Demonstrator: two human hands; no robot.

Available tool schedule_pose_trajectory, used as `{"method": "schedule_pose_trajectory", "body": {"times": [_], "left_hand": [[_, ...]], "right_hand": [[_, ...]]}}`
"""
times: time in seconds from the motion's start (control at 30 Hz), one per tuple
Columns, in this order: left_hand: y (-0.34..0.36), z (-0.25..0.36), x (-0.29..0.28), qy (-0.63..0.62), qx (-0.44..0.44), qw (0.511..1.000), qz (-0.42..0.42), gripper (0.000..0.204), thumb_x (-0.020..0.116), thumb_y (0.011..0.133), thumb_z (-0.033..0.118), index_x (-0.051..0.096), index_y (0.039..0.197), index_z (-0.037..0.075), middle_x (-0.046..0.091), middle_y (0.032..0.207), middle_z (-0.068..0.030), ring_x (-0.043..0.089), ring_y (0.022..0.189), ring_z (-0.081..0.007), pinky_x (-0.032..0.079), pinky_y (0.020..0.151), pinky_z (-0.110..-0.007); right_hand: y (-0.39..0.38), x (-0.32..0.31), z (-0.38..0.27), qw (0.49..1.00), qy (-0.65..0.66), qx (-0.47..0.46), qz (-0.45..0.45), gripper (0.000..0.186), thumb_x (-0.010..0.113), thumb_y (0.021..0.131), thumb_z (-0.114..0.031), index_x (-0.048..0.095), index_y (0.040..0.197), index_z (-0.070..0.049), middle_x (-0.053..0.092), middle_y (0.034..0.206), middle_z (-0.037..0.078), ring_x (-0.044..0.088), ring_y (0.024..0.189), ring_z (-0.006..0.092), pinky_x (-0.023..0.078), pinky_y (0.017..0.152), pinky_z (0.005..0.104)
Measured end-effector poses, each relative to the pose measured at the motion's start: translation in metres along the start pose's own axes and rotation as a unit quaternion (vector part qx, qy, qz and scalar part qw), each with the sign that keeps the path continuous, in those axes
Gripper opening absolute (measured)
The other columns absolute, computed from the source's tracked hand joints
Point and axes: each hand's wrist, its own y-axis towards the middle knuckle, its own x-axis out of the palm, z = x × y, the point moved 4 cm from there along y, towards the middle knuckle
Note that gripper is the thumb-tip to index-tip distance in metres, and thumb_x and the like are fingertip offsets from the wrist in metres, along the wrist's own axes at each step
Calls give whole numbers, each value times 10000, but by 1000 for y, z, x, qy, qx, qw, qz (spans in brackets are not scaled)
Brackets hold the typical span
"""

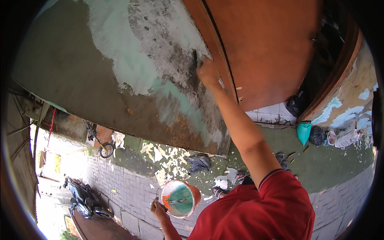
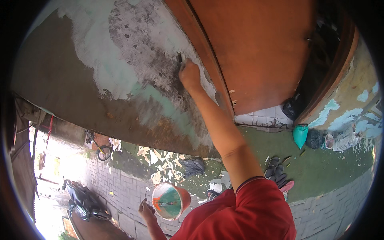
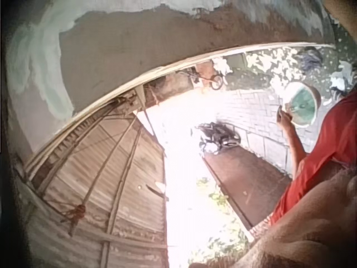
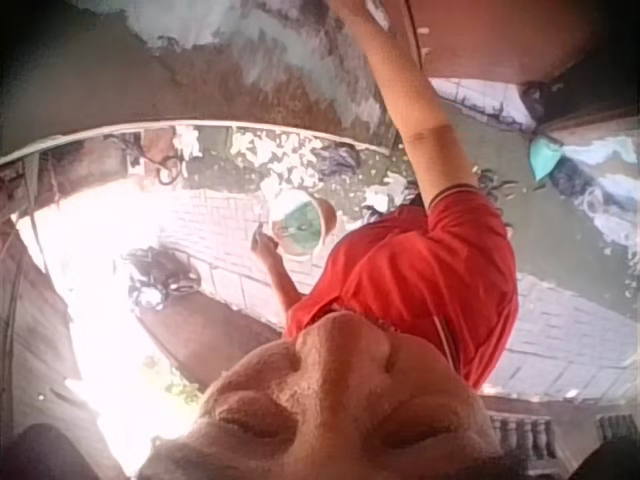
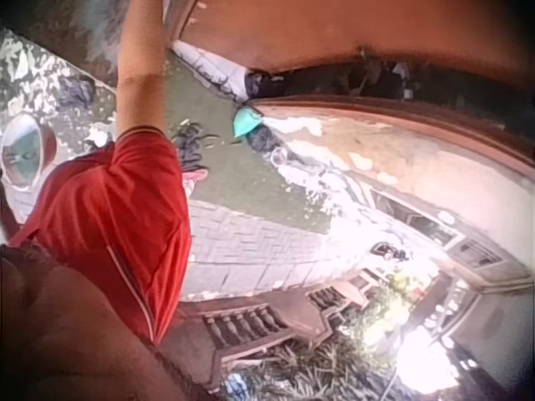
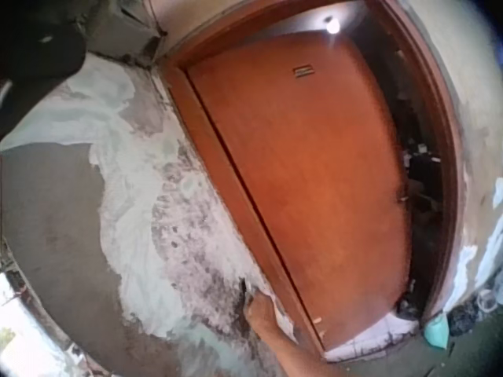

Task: The person patches a damaged wall by dipping a scraper into a bucket of green compound and applying it to the wall surface.

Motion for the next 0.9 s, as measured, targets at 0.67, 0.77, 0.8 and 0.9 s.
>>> {"method": "schedule_pose_trajectory", "body": {"times": [0.67, 0.77, 0.8, 0.9], "left_hand": [[57, -5, 9, 59, -25, 998, 27, 258, 501, 951, 187, 634, 1067, -1, 339, 592, 62, 296, 429, -40, 228, 355, -230], [71, -22, 3, 59, -33, 998, 4, 271, 486, 950, 182, 632, 1076, -7, 342, 593, 60, 309, 433, -42, 233, 356, -231], [77, -25, 3, 66, -39, 997, 5, 263, 486, 958, 191, 644, 1057, 5, 356, 574, 59, 312, 431, -42, 241, 360, -233], [95, -38, 13, 72, -51, 996, -12, 262, 486, 970, 208, 669, 1024, 28, 396, 536, 51, 331, 422, -46, 267, 363, -238]], "right_hand": [[-23, 13, -19, 993, 85, -65, 48, 329, 555, 874, -3, 605, 1194, 48, 646, 841, 285, 659, 721, 396, 522, 671, 461], [-34, -15, -46, 992, 125, 11, 35, 291, 535, 923, -25, 604, 1194, 54, 658, 836, 273, 660, 710, 391, 521, 653, 444], [-30, -21, -38, 995, 87, 51, 27, 288, 537, 918, -23, 608, 1187, 53, 657, 830, 273, 660, 707, 392, 518, 644, 441], [-8, -7, 16, 996, -14, 49, 67, 237, 549, 899, -34, 630, 1105, 49, 635, 760, 279, 651, 680, 401, 500, 606, 444]]}}
